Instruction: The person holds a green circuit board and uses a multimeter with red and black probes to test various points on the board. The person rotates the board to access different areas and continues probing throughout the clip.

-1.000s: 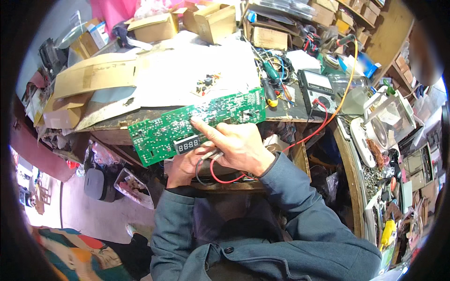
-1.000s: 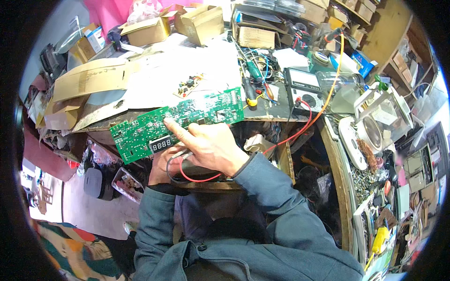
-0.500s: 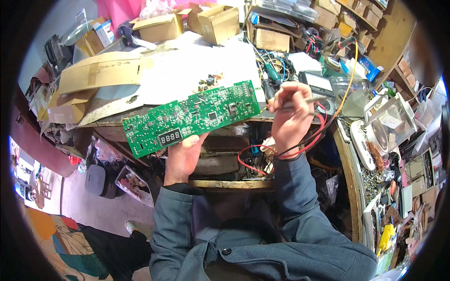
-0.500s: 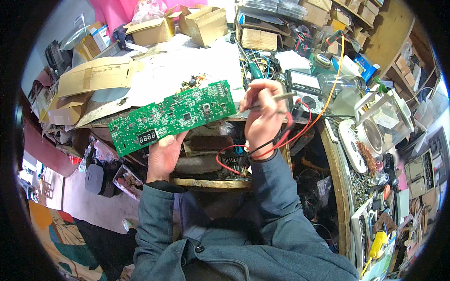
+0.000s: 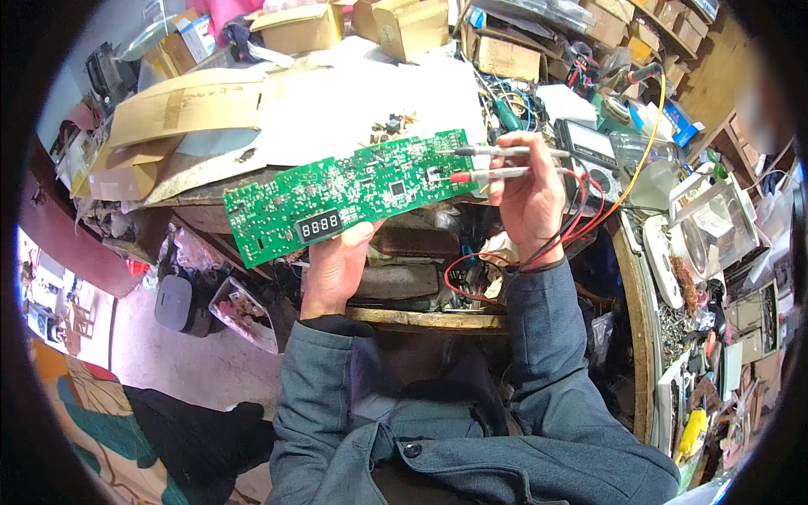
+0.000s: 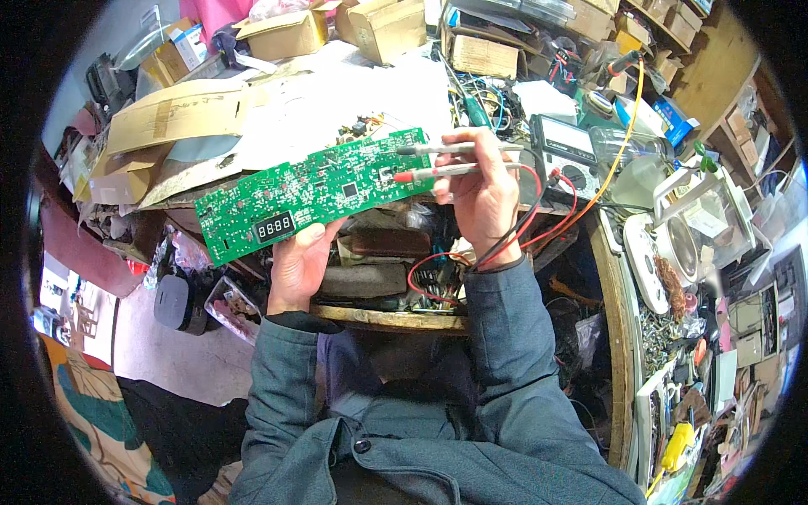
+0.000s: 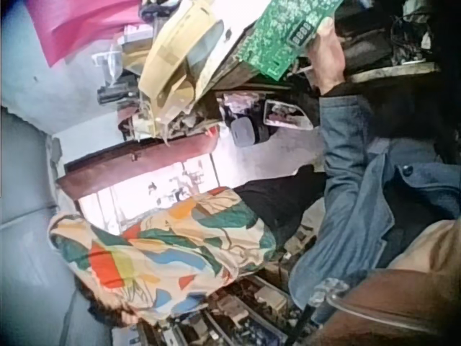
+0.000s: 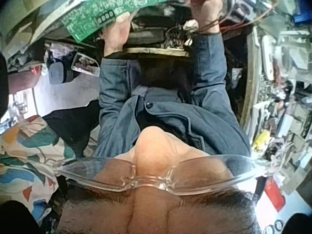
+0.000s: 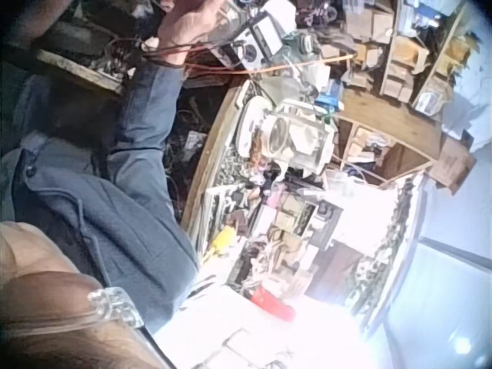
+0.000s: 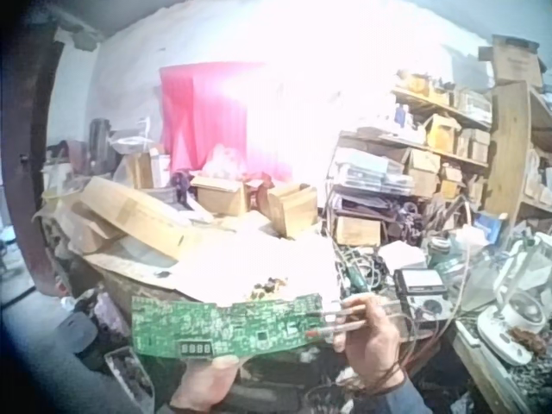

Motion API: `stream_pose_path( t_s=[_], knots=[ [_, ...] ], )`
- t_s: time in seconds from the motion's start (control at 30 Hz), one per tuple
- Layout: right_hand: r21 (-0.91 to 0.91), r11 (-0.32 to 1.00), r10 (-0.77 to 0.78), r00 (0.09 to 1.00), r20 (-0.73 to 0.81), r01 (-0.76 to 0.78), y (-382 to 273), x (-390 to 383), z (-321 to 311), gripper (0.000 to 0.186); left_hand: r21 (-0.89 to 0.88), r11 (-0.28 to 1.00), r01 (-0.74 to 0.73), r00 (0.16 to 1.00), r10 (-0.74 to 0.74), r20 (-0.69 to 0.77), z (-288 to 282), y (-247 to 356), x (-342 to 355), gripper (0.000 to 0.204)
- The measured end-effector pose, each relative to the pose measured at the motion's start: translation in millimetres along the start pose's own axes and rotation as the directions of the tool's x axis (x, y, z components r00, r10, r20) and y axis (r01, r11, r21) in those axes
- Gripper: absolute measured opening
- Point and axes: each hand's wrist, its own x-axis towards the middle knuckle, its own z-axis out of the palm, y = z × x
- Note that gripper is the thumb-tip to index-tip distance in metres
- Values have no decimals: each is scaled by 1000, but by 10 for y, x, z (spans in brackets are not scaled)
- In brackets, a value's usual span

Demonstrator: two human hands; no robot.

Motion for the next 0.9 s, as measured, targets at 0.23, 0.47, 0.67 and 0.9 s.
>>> stream_pose_path(
  t_s=[0.23, 0.47, 0.67, 0.9],
  knots=[
    [-114, 993, 30, 998, 53, -24, 35, -33, 75, 31, -44, 999, 21, 1000, -21, 0, 5, -4, 9, 55],
    [-133, 991, 41, 993, 109, -26, 228, -155, 267, 33, -71, 997, 14, 1000, -13, 11, 8, 15, -2, 59],
    [-245, 969, 39, 999, 26, -31, 294, -294, 457, 26, -29, 998, 57, 998, -58, -20, 37, 20, -11, 58],
    [-129, 988, -92, 993, -71, 82, 291, -180, 289, 22, 37, 994, 104, 994, -105, 20, -124, 20, 7, 43]
  ],
)
